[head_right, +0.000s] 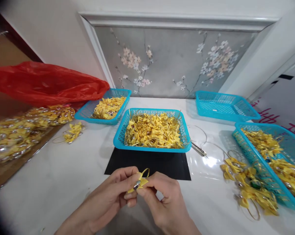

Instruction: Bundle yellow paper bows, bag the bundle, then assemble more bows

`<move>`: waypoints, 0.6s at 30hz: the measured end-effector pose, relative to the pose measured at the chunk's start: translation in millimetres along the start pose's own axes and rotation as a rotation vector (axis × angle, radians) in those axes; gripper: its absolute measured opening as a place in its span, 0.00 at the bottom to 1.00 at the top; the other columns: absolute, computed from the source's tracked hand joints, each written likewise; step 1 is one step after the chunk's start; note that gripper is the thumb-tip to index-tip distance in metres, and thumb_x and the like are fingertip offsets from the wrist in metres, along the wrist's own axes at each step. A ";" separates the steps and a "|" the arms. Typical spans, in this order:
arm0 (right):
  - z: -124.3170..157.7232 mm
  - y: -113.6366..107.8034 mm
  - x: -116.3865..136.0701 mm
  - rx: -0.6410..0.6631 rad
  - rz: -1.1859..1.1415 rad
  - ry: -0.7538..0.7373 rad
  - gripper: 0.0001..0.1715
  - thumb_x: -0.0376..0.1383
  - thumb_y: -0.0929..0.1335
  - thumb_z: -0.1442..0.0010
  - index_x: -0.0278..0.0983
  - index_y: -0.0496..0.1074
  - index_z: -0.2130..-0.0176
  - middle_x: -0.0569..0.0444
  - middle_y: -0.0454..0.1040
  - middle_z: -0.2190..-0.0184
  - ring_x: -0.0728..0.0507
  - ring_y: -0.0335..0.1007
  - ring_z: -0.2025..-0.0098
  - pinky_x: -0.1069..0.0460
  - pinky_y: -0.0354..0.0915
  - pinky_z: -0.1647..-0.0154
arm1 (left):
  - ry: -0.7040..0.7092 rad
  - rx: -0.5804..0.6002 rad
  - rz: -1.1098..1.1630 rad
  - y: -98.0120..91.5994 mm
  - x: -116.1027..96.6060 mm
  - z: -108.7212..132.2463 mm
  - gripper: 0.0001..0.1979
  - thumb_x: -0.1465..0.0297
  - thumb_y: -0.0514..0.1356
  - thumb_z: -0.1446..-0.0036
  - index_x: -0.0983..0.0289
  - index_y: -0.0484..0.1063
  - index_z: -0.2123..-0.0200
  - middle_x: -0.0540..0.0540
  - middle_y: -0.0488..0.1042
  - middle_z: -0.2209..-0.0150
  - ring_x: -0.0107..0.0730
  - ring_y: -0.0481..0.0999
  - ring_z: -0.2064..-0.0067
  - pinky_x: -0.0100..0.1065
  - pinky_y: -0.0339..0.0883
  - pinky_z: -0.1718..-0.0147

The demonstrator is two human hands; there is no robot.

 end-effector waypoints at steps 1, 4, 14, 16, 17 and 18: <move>-0.4 -0.7 -4.3 0.032 -0.016 0.045 0.06 0.34 0.68 0.41 0.38 0.75 0.70 0.56 0.72 0.76 0.49 0.67 0.73 0.55 0.61 0.71 | 0.010 -0.005 -0.043 -1.0 -1.7 -0.7 0.14 0.61 0.63 0.46 0.65 0.67 0.76 0.45 0.60 0.78 0.22 0.54 0.77 0.25 0.55 0.77; -1.0 -6.0 -16.2 0.117 -0.163 0.231 0.06 0.38 0.72 0.45 0.38 0.72 0.67 0.57 0.72 0.73 0.49 0.66 0.72 0.56 0.62 0.71 | 0.053 -0.027 -0.191 -3.9 -10.1 -1.0 0.16 0.60 0.63 0.47 0.64 0.67 0.78 0.46 0.62 0.78 0.23 0.58 0.76 0.26 0.55 0.77; -4.4 0.8 -4.8 0.262 -0.455 0.313 0.14 0.44 0.66 0.37 0.37 0.69 0.67 0.56 0.68 0.70 0.49 0.65 0.70 0.54 0.63 0.68 | 0.064 0.123 -0.465 -0.4 -19.9 5.0 0.15 0.61 0.61 0.43 0.66 0.72 0.76 0.48 0.69 0.77 0.25 0.63 0.73 0.28 0.57 0.73; -6.2 0.5 -4.8 0.201 -0.449 0.260 0.14 0.42 0.67 0.38 0.36 0.69 0.70 0.56 0.67 0.70 0.49 0.64 0.68 0.55 0.61 0.67 | 0.096 0.076 -0.350 -3.2 -19.8 6.8 0.16 0.59 0.57 0.40 0.65 0.73 0.73 0.49 0.69 0.74 0.26 0.66 0.70 0.28 0.61 0.70; -6.6 0.2 -5.2 0.171 -0.457 0.242 0.12 0.41 0.67 0.37 0.37 0.70 0.70 0.56 0.67 0.69 0.49 0.64 0.67 0.55 0.61 0.66 | 0.110 0.047 -0.265 -5.1 -18.9 8.1 0.16 0.58 0.55 0.39 0.64 0.74 0.70 0.50 0.69 0.71 0.27 0.67 0.68 0.29 0.63 0.68; -6.6 0.6 -5.4 0.154 -0.474 0.228 0.11 0.41 0.67 0.37 0.37 0.70 0.69 0.55 0.68 0.68 0.49 0.64 0.66 0.55 0.61 0.65 | 0.120 0.024 -0.178 -6.9 -17.0 9.7 0.17 0.57 0.54 0.38 0.63 0.74 0.67 0.50 0.69 0.68 0.29 0.68 0.66 0.30 0.65 0.66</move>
Point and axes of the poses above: each hand's wrist, its own z-axis away from the middle knuckle, its own y-axis out of the palm, x = y × z, the point moved 6 cm from there along -z, towards the middle knuckle
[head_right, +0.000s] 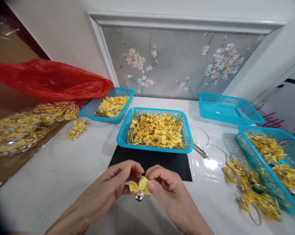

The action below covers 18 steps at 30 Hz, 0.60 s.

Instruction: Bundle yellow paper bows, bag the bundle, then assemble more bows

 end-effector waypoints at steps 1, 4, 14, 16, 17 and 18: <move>0.0 0.8 -0.6 -0.007 -0.019 -0.013 0.11 0.40 0.67 0.37 0.37 0.71 0.69 0.55 0.68 0.67 0.49 0.64 0.66 0.55 0.61 0.65 | 0.004 -0.019 0.074 -0.8 2.8 2.1 0.17 0.56 0.54 0.38 0.62 0.74 0.65 0.51 0.69 0.66 0.30 0.69 0.64 0.30 0.66 0.65; 0.2 3.6 -4.1 -0.045 -0.073 -0.021 0.09 0.39 0.68 0.38 0.38 0.71 0.69 0.55 0.68 0.67 0.48 0.63 0.65 0.55 0.61 0.64 | 0.011 -0.039 0.182 -1.3 12.4 8.0 0.17 0.56 0.57 0.41 0.63 0.75 0.66 0.52 0.71 0.66 0.30 0.71 0.64 0.30 0.68 0.65; -4.2 11.8 -11.6 -0.153 0.079 0.022 0.09 0.42 0.67 0.38 0.40 0.74 0.64 0.54 0.70 0.65 0.49 0.65 0.67 0.56 0.65 0.66 | 0.054 -0.206 0.160 -18.8 17.4 16.9 0.10 0.64 0.66 0.48 0.65 0.73 0.73 0.50 0.72 0.74 0.24 0.67 0.71 0.27 0.64 0.68; -3.3 7.4 -4.0 -0.165 0.241 -0.008 0.10 0.43 0.67 0.38 0.42 0.74 0.59 0.53 0.72 0.64 0.47 0.68 0.66 0.56 0.67 0.66 | 0.081 -0.267 0.095 -32.6 15.2 22.1 0.10 0.64 0.65 0.46 0.64 0.73 0.72 0.50 0.71 0.74 0.26 0.68 0.70 0.28 0.64 0.66; -1.3 3.1 0.2 -0.182 0.318 -0.030 0.11 0.43 0.67 0.38 0.42 0.74 0.57 0.53 0.73 0.63 0.47 0.69 0.66 0.56 0.68 0.66 | 0.097 -0.308 0.051 -42.7 13.7 25.9 0.10 0.64 0.64 0.46 0.64 0.73 0.72 0.49 0.71 0.74 0.26 0.68 0.69 0.29 0.63 0.66; 1.9 -2.2 4.8 -0.204 0.381 -0.069 0.12 0.43 0.67 0.38 0.43 0.74 0.56 0.52 0.74 0.63 0.46 0.70 0.65 0.56 0.68 0.66 | 0.120 -0.370 -0.005 -55.7 11.6 31.0 0.10 0.63 0.64 0.45 0.64 0.73 0.72 0.49 0.70 0.74 0.27 0.68 0.70 0.29 0.63 0.66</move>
Point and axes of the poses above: each hand's wrist, its own z-axis away from the middle knuckle, its own y-axis out of the palm, x = y × z, the point moved 6 cm from there along -z, towards the middle knuckle
